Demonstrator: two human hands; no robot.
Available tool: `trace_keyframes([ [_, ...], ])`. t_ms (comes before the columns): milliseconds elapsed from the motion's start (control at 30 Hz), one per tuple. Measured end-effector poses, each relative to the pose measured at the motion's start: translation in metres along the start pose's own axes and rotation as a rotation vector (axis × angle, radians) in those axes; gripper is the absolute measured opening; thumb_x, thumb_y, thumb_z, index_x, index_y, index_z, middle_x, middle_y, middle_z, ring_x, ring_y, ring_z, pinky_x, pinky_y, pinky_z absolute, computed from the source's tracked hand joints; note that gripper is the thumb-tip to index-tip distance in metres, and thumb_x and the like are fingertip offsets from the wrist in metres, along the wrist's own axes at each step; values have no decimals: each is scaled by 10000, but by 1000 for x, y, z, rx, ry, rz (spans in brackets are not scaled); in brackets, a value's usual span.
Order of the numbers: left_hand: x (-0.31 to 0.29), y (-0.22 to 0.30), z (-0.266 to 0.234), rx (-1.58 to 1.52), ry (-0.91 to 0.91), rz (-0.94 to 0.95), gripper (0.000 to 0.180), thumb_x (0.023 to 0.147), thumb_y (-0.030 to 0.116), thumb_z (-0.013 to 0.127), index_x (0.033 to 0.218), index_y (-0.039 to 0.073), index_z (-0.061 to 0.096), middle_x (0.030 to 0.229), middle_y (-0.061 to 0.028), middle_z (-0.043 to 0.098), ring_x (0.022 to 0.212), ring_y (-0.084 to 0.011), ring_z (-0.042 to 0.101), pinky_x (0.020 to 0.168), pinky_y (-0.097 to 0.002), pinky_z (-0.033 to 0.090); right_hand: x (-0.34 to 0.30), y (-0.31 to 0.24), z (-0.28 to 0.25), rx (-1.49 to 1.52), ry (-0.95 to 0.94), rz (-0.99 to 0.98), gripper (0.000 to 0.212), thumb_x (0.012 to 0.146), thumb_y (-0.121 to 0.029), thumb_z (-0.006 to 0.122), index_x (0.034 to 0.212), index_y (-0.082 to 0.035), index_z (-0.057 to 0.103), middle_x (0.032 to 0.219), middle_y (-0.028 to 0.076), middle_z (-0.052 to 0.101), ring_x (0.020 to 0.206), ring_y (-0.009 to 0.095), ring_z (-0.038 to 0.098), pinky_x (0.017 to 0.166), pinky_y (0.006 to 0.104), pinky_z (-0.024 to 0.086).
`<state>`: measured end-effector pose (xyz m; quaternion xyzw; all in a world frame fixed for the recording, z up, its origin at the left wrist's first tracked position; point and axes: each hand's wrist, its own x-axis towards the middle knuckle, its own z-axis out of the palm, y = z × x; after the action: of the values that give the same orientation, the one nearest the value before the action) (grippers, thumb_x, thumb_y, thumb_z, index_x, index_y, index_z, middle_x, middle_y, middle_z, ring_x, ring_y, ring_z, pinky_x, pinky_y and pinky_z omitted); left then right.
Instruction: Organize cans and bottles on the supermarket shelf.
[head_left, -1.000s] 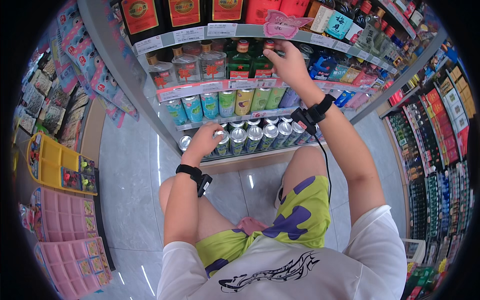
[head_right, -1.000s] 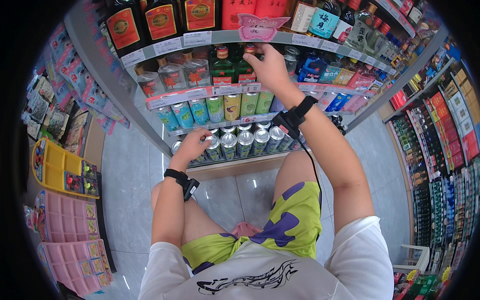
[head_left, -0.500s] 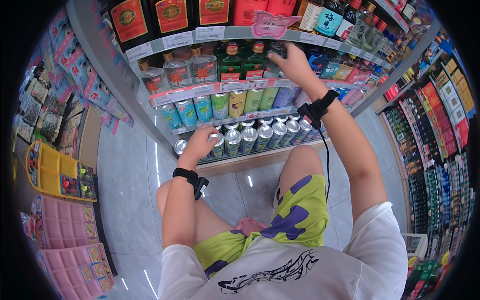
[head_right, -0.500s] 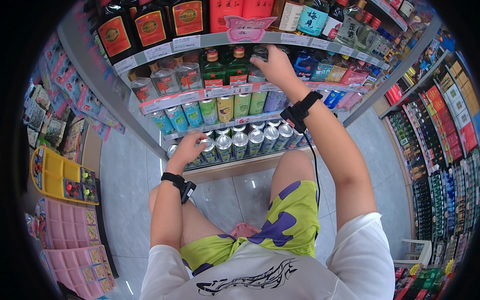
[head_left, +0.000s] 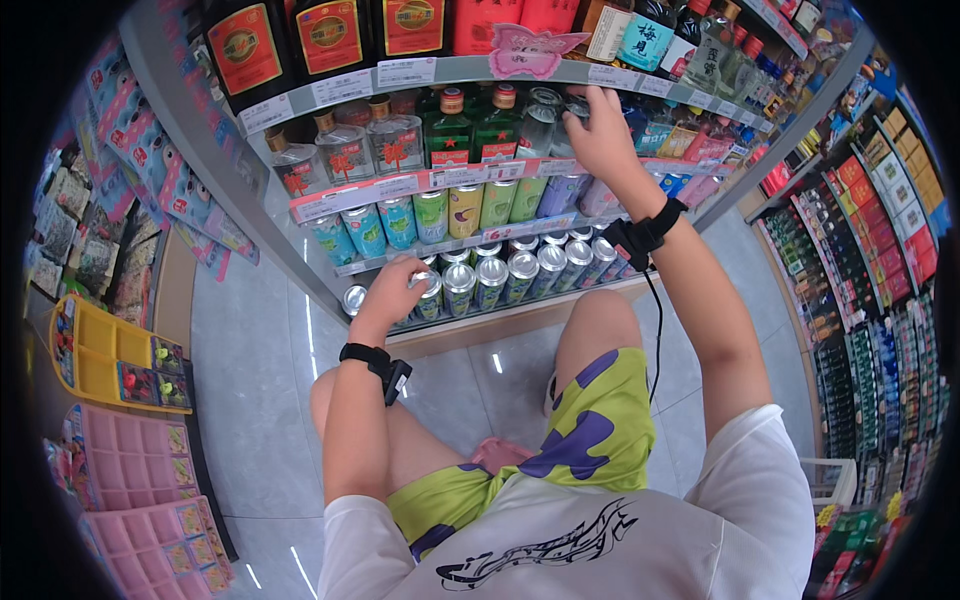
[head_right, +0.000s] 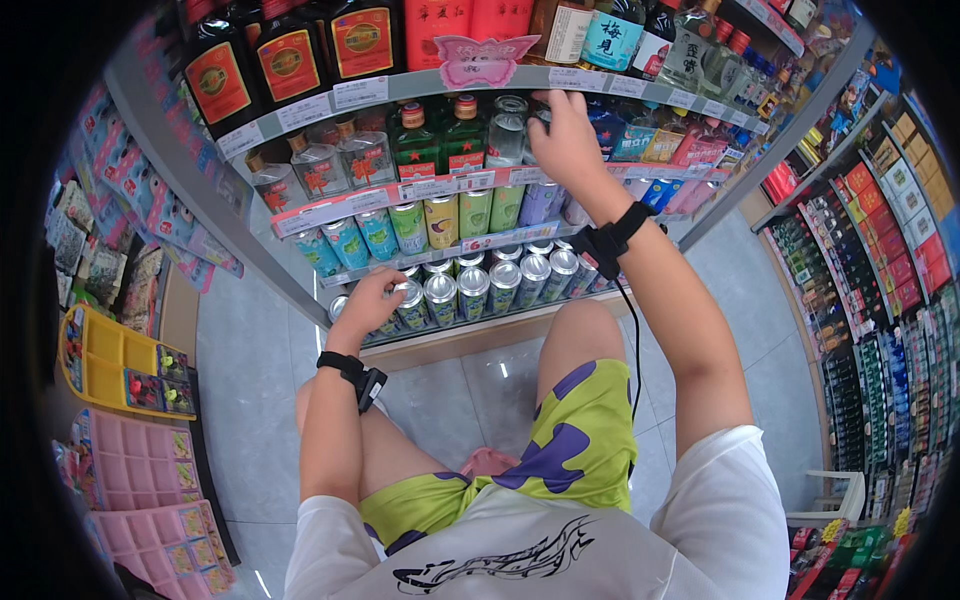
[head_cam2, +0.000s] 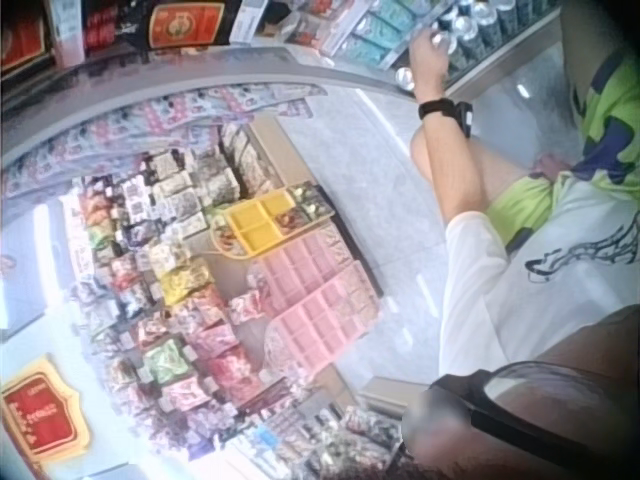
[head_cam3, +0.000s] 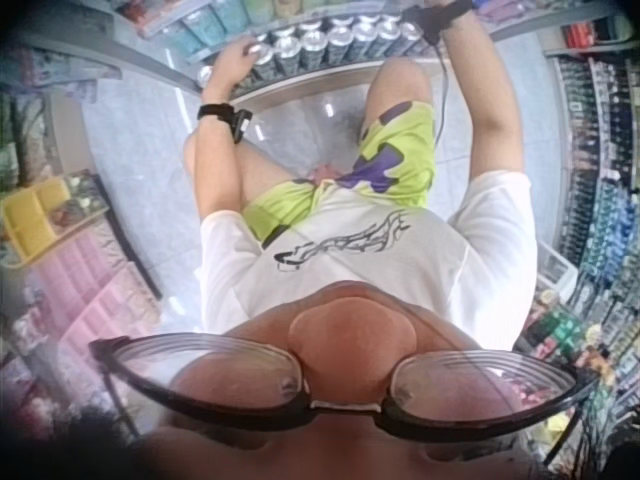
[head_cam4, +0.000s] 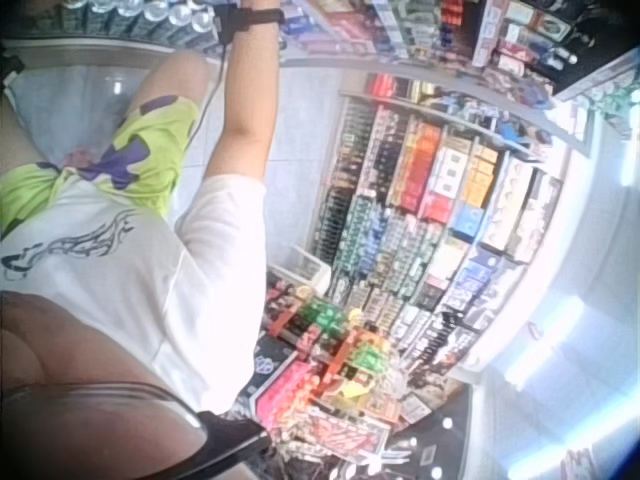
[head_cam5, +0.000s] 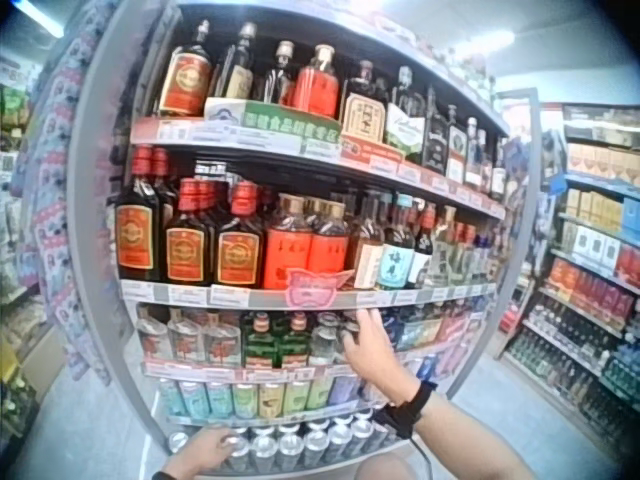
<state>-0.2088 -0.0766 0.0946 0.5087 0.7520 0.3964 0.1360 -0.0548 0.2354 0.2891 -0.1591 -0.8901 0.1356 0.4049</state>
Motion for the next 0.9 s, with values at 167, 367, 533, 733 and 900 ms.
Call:
trace_keyframes([
  [167, 3, -2, 3, 1, -7, 12, 251, 836, 146, 670, 1029, -13, 648, 1010, -170, 632, 971, -345, 600, 851, -400, 481, 7, 16, 2, -71, 15, 78, 638, 848, -239, 713, 1365, 3, 428, 1222, 292, 586, 1117, 469, 575, 917, 479, 489],
  [367, 4, 0, 6, 20, -25, 22, 244, 843, 141, 663, 1033, -11, 646, 1010, -169, 632, 966, -338, 602, 847, -399, 484, 15, 28, 11, -81, -59, 114, 608, 835, -238, 722, 1324, 12, 461, 1121, 326, 621, 1068, 493, 581, 926, 504, 487],
  [533, 6, 1, 9, 11, -30, 10, 235, 846, 138, 661, 1026, -12, 647, 1003, -167, 631, 950, -336, 603, 845, -397, 485, 13, 34, 8, -109, -44, 98, 591, 844, -219, 711, 1331, 6, 461, 1139, 317, 609, 1075, 488, 576, 930, 509, 480],
  [733, 9, 1, 11, 13, -48, 3, 240, 847, 135, 661, 1035, -13, 648, 1003, -163, 633, 946, -329, 608, 845, -395, 485, -8, 34, -2, -33, 113, 2, 572, 854, -187, 702, 1343, -11, 463, 1211, 284, 576, 1084, 468, 578, 934, 501, 479],
  [900, 2, 15, -1, -22, -56, 5, 251, 851, 131, 667, 1057, -12, 650, 1015, -155, 637, 957, -307, 618, 846, -377, 489, -45, -17, -42, 19, 141, 35, 580, 857, -177, 714, 1358, -18, 469, 1202, 226, 580, 949, 357, 631, 831, 423, 512],
])
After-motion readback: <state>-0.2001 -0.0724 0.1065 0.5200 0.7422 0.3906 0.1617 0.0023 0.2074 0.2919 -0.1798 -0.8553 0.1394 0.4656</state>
